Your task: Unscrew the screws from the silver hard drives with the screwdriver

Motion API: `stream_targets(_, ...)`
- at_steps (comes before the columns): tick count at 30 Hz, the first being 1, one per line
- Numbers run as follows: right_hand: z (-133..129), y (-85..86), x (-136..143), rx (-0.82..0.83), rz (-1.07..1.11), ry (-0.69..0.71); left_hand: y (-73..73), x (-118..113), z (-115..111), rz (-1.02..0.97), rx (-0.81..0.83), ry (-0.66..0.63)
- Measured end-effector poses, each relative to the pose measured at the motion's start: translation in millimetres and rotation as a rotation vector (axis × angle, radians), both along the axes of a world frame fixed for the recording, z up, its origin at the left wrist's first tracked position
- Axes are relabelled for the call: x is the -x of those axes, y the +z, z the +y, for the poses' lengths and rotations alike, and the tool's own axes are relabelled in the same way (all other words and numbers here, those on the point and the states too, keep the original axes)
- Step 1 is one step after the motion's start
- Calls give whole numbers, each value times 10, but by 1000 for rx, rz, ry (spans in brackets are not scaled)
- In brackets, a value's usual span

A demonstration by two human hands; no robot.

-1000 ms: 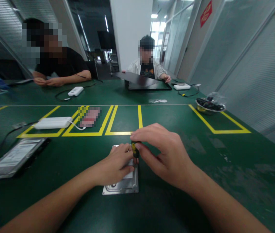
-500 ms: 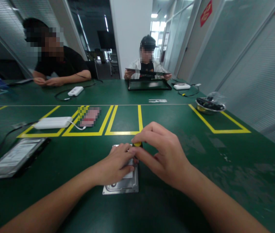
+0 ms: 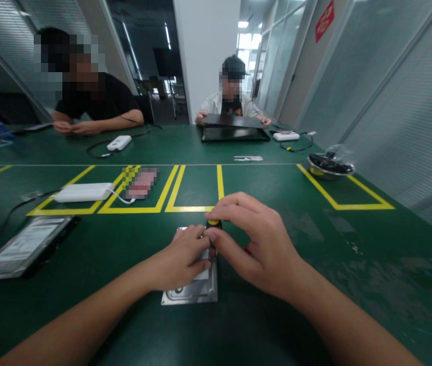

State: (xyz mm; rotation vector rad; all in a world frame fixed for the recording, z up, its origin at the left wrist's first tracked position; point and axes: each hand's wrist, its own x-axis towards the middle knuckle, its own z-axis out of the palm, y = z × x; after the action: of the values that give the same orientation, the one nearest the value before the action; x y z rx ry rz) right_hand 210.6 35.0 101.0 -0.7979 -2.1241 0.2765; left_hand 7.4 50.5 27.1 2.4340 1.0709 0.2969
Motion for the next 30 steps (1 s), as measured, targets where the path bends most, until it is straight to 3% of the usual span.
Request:
stream_targets(4, -3, 14, 2, -6, -12, 42, 1, 0, 6, 0, -4, -2)
stream_targets(20, 17, 2, 6, -34, -35, -14, 7, -5, -8, 45, -8, 8)
stream_targets(30, -30, 6, 79, -182, -93, -115, -11, 2, 1, 25, -34, 8)
